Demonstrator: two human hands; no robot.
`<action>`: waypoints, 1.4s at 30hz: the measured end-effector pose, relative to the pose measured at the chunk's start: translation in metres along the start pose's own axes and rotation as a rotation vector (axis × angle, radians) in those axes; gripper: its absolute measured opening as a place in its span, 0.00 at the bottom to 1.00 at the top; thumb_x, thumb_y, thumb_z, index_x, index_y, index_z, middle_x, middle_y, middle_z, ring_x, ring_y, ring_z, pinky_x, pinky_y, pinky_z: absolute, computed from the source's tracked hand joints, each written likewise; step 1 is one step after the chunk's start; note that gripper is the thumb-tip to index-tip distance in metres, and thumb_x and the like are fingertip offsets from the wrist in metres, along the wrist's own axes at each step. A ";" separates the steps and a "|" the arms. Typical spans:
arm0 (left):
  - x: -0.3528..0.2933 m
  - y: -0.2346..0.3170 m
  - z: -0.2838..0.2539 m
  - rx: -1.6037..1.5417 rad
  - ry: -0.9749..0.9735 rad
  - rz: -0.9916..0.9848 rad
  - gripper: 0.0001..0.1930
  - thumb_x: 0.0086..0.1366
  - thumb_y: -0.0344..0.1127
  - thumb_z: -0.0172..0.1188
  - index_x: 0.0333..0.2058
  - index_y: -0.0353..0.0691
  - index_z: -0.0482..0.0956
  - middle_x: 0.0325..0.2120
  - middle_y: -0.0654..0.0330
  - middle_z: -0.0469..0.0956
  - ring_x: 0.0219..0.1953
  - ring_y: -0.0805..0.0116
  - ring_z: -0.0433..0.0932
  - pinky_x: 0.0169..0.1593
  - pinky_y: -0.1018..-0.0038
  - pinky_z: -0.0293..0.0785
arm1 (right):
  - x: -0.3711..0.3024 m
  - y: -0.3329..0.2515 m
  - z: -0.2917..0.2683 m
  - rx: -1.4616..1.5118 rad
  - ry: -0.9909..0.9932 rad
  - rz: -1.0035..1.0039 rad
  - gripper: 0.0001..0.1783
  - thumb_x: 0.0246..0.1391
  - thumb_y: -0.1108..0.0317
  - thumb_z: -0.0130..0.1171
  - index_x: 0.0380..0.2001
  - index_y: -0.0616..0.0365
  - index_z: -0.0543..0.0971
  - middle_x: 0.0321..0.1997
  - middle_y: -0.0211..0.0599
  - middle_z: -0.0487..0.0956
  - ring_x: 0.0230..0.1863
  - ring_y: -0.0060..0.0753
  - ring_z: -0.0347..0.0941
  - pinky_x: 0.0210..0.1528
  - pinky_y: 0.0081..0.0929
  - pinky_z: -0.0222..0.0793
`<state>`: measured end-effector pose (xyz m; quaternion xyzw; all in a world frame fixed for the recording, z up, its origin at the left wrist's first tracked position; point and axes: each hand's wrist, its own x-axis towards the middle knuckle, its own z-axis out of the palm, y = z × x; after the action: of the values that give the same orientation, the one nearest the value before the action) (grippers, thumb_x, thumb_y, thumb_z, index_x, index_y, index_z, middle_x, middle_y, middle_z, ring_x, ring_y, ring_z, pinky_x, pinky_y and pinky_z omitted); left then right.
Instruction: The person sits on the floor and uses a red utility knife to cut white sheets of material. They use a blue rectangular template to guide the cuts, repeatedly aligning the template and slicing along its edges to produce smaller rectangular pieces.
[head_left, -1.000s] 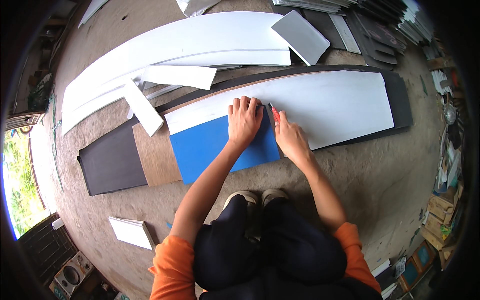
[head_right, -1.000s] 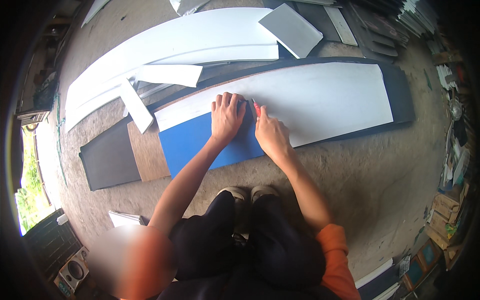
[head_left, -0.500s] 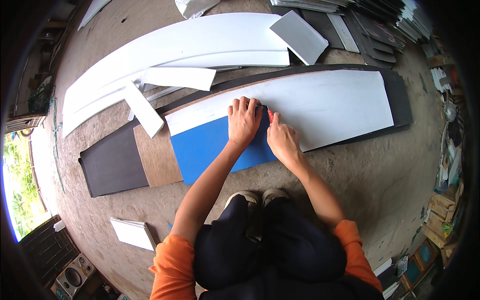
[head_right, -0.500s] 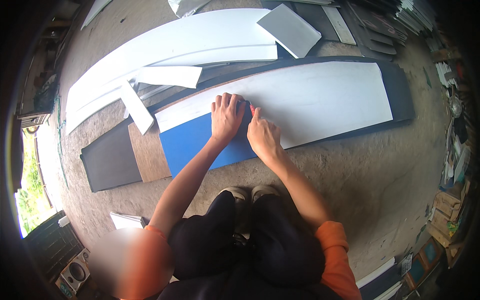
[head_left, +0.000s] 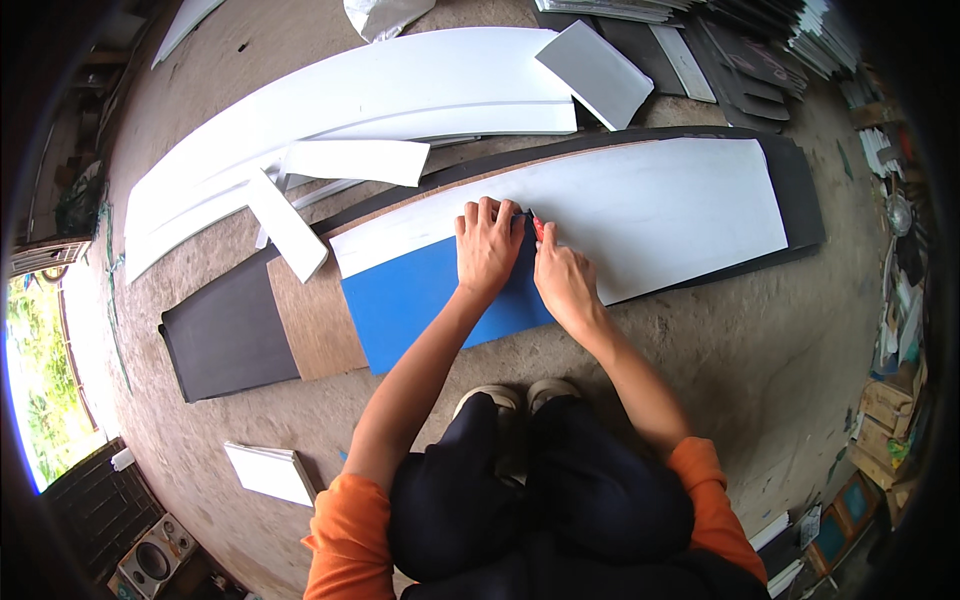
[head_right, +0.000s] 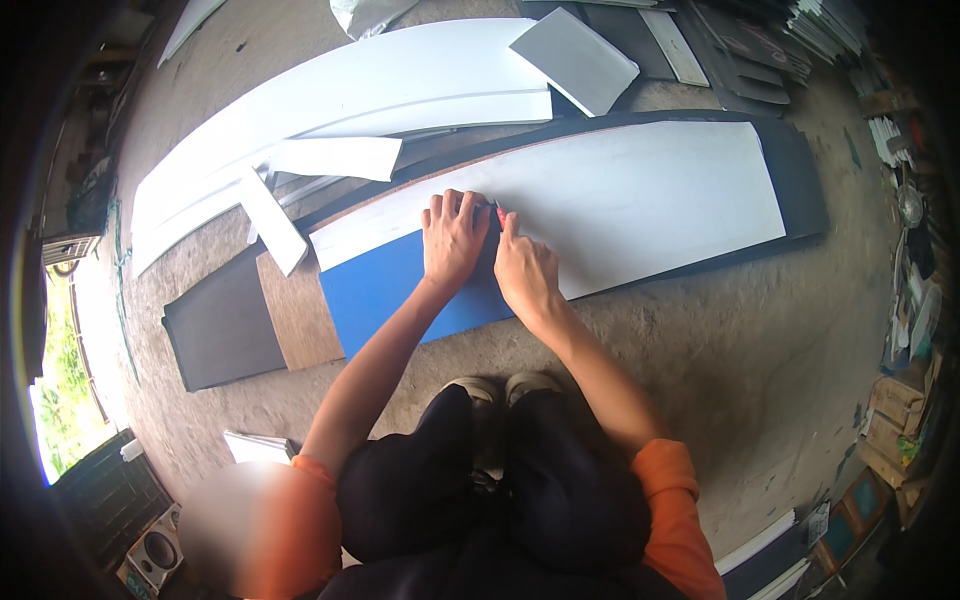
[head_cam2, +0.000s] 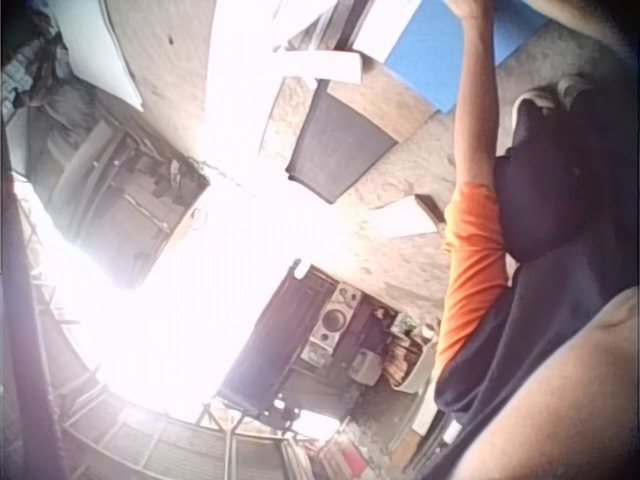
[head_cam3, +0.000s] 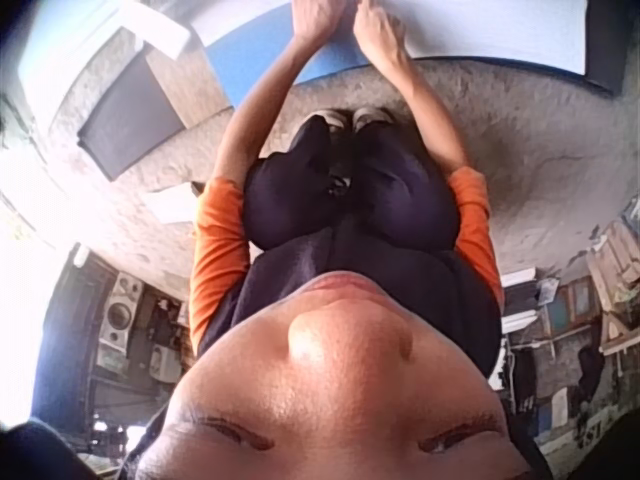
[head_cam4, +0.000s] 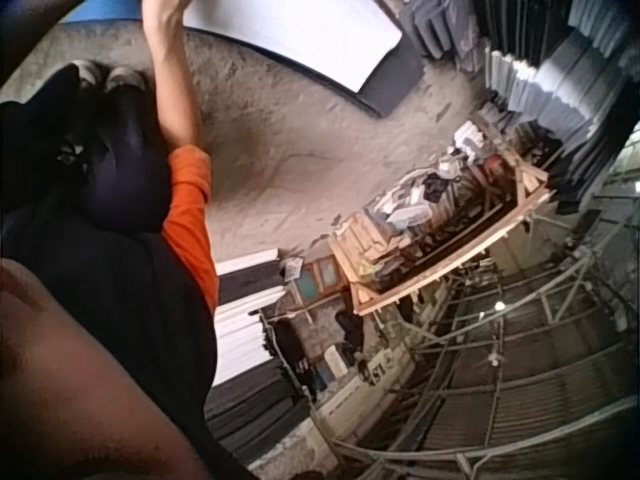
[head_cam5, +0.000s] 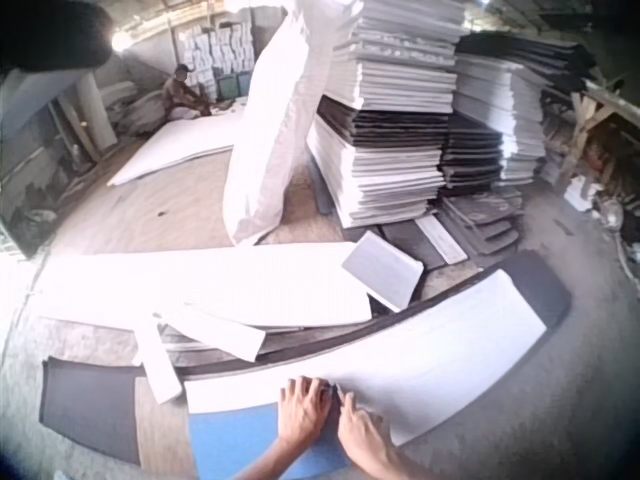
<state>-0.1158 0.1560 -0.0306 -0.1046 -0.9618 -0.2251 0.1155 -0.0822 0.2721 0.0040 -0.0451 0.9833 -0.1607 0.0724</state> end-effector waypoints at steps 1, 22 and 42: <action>0.000 0.001 0.000 0.002 0.000 -0.003 0.09 0.54 0.38 0.55 0.34 0.45 0.71 0.31 0.59 0.68 0.37 0.60 0.66 0.38 0.64 0.62 | -0.002 0.001 0.002 -0.010 0.030 -0.013 0.19 0.49 0.73 0.45 0.44 0.74 0.64 0.15 0.46 0.75 0.19 0.44 0.75 0.21 0.34 0.72; 0.000 0.003 0.001 0.024 -0.009 0.003 0.09 0.55 0.38 0.54 0.35 0.46 0.70 0.32 0.60 0.68 0.37 0.60 0.66 0.38 0.65 0.61 | 0.008 0.016 0.006 0.068 -0.121 -0.040 0.21 0.55 0.65 0.42 0.46 0.72 0.59 0.18 0.54 0.74 0.24 0.55 0.74 0.25 0.43 0.71; -0.007 0.020 0.010 0.216 0.221 -0.006 0.08 0.55 0.35 0.54 0.35 0.47 0.68 0.32 0.61 0.66 0.38 0.62 0.66 0.42 0.62 0.58 | -0.064 0.026 -0.015 0.174 -0.386 0.090 0.23 0.53 0.65 0.43 0.48 0.71 0.58 0.25 0.57 0.76 0.31 0.57 0.74 0.34 0.45 0.71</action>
<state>-0.1054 0.1769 -0.0333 -0.0632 -0.9622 -0.1308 0.2303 -0.0234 0.3082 0.0179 -0.0248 0.9346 -0.2298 0.2703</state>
